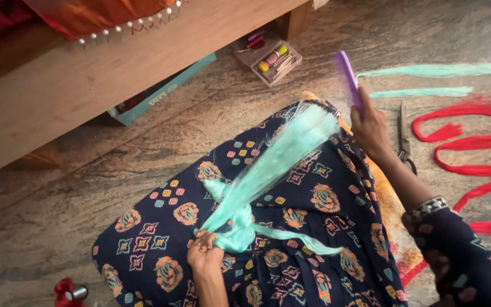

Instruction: The person is combing and sorting through bundles of teal-colored synthetic hair to prepare it for hair extensions.

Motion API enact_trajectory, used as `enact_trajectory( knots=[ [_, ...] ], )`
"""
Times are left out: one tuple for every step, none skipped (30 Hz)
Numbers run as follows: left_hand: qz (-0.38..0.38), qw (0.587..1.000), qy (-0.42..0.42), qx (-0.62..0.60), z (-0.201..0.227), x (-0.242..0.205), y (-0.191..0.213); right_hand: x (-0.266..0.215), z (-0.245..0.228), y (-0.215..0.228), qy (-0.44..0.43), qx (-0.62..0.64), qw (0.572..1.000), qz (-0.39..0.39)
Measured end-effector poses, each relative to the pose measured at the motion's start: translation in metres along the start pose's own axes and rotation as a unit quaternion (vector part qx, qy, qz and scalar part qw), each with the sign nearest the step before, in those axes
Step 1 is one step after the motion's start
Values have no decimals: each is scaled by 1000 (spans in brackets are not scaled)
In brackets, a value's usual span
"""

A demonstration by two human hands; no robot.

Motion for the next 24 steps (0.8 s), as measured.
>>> enact_trajectory(
  knots=[
    [13,1000,-25,14,0,-4,0,-4,4,0,81,-4,996,41],
    [15,999,-27,12,3,-1,5,-11,7,-3,81,-4,996,38],
    [5,1000,-11,-2,6,3,7,-18,7,-6,157,8,987,-19],
    [-6,1000,5,-17,8,7,9,-25,6,-9,233,19,969,-75],
    [-6,1000,7,-17,6,5,7,-18,1,-5,233,19,970,-74],
    [-5,1000,21,-13,3,3,4,-9,3,-1,57,30,996,-57],
    [-3,999,31,-10,4,-1,3,-5,4,0,-121,43,991,-42],
    [-2,1000,29,-10,5,-2,2,-8,0,0,-121,44,991,-44],
    [2,1000,23,-12,5,-2,2,-9,-4,4,-100,45,994,-20],
    [5,1000,18,-14,4,-3,2,-11,-9,7,-79,47,996,4],
    [9,1000,18,-16,3,-4,4,-22,-2,4,-80,43,996,1],
    [3,1000,6,-4,3,-5,6,-33,-1,1,76,19,997,-24],
    [-7,1000,-6,9,2,-4,2,-42,-2,-3,231,-4,972,-47],
    [-7,1000,-4,9,2,-4,2,-38,-5,1,231,-6,972,-47],
    [-8,1000,9,5,1,-4,2,-31,-3,3,41,22,997,-57],
    [-10,1000,22,0,0,-4,2,-27,0,5,-150,48,985,-67],
    [-9,1000,18,-1,2,-4,3,-28,0,7,-149,50,985,-71],
    [1,1000,19,-11,4,-5,4,-28,-1,10,-150,60,985,-50],
    [8,999,21,-23,4,-4,4,-27,-1,15,-150,71,986,-28],
    [7,999,18,-26,4,-5,4,-35,8,7,-147,72,986,-31],
    [4,1000,13,-20,3,-6,4,-44,12,4,45,35,998,-6],
    [1,1000,6,-15,0,-6,5,-56,16,0,236,-2,972,18],
    [0,1000,7,-15,0,-6,4,-56,19,-2,236,-2,971,18],
    [-1,1000,12,-20,-1,-6,2,-55,26,-5,140,-6,990,9]
  ],
)
Point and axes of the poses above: each hand's wrist, its own x-axis towards the middle knuckle, its own y-axis out of the back of the hand, z = x × y, the point moved 2 cm from there along x, towards the middle knuckle, and after that the axes turned 7 degrees about z, right-handed, at the moved point
